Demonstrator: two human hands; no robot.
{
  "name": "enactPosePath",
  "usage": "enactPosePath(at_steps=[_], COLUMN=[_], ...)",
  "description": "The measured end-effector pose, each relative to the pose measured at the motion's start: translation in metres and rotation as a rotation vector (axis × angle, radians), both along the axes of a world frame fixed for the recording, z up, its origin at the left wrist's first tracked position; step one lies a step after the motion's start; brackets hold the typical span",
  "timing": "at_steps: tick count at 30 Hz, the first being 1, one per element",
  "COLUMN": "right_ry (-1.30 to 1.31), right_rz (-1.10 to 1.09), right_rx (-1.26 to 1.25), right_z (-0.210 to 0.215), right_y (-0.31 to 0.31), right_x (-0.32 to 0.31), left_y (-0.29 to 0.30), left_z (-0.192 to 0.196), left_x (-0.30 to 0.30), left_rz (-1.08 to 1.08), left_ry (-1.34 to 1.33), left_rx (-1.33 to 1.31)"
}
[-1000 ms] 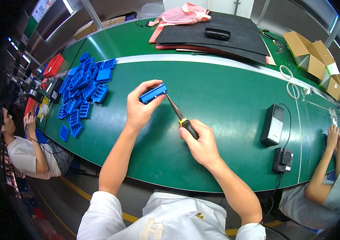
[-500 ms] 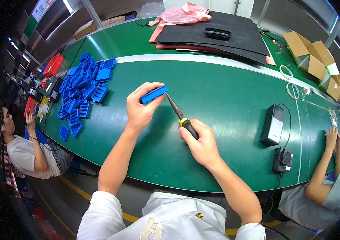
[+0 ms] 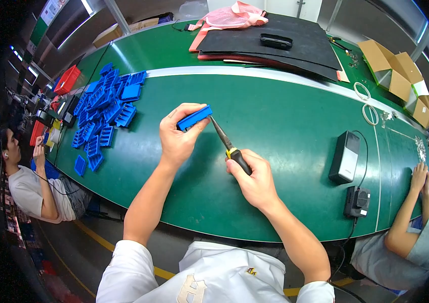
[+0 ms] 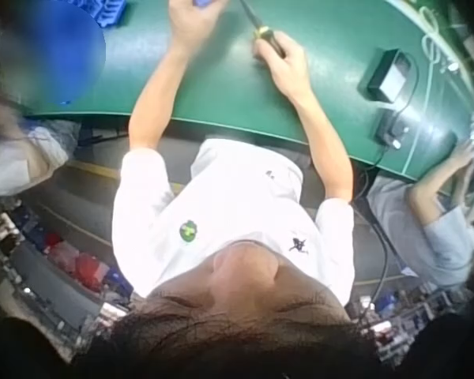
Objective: The worker is using pliers to manipulate and assemble blue plastic components on a factory assembly line.
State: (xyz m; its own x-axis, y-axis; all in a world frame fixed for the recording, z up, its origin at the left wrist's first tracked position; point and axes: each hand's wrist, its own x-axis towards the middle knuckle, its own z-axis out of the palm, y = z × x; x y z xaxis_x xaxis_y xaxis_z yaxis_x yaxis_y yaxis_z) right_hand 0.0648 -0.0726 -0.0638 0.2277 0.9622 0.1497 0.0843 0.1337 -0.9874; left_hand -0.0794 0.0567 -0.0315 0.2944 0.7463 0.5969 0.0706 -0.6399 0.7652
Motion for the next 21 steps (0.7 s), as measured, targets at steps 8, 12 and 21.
enactPosePath(at_steps=[8, 12, 21], right_ry=[-0.002, -0.061, 0.01], right_rz=[-0.002, 0.004, 0.052], right_rx=[0.002, 0.0, -0.082], right_z=[0.0002, 0.0019, 0.0023], right_y=[-0.0003, -0.0009, -0.0019], right_x=[-0.0004, 0.001, 0.0016], left_y=[-0.0013, -0.0003, -0.0016], left_z=[-0.0019, -0.0038, -0.0027], left_x=[0.0019, 0.0022, 0.003], left_rz=[0.003, 0.005, 0.041], left_ry=[-0.029, -0.026, 0.01], left_rx=[-0.014, 0.009, 0.065])
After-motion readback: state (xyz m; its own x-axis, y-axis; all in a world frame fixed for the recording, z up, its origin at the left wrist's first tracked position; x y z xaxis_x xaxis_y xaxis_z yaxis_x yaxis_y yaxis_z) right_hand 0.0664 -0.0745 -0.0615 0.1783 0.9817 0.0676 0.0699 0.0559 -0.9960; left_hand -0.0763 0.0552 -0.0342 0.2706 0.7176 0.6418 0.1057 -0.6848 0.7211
